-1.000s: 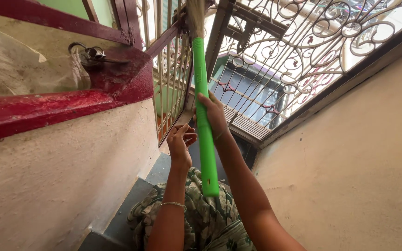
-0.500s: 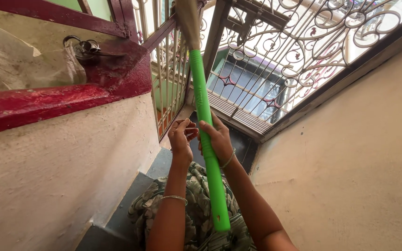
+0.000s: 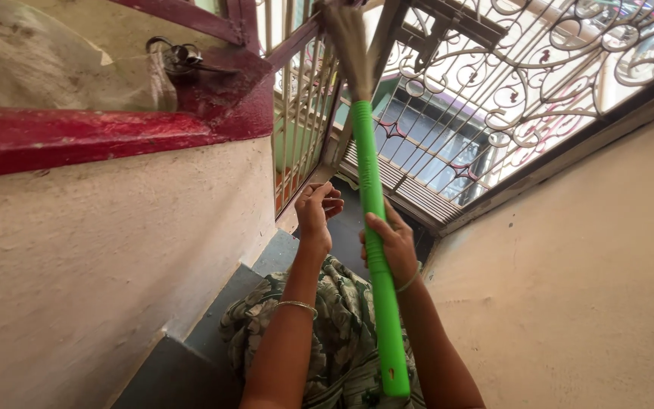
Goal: The person sweeps the staircase steps and adjacent wall using a broom.
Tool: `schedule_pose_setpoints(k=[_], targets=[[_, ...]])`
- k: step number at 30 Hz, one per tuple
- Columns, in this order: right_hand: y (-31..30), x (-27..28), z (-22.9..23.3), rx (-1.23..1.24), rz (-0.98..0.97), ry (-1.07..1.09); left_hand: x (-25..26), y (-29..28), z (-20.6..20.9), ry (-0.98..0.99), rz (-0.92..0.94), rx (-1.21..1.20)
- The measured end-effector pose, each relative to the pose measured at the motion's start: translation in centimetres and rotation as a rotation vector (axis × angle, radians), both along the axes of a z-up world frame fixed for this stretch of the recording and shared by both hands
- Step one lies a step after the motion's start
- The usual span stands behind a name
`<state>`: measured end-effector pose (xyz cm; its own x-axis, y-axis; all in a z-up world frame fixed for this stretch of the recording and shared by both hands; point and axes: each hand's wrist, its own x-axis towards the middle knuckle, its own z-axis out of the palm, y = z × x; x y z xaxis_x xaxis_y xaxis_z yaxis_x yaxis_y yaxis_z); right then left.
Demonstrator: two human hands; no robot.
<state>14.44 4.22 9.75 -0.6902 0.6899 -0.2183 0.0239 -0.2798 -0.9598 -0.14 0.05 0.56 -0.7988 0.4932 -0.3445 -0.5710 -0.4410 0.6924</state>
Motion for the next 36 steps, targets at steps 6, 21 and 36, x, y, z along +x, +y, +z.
schedule_pose_setpoints(k=[6, 21, 36], targets=[[-1.1, 3.4, 1.5, 0.065, 0.072, 0.076, -0.3, 0.1, 0.1, 0.004, 0.014, 0.005], [-0.8, 6.6, -6.0, 0.452, 0.224, -0.157, -0.4, -0.1, -0.5, 0.003, 0.062, 0.006], [2.3, 15.7, -14.5, 0.682, 0.199, -0.521, -0.9, -0.4, -1.5, -0.078, 0.239, -0.136]])
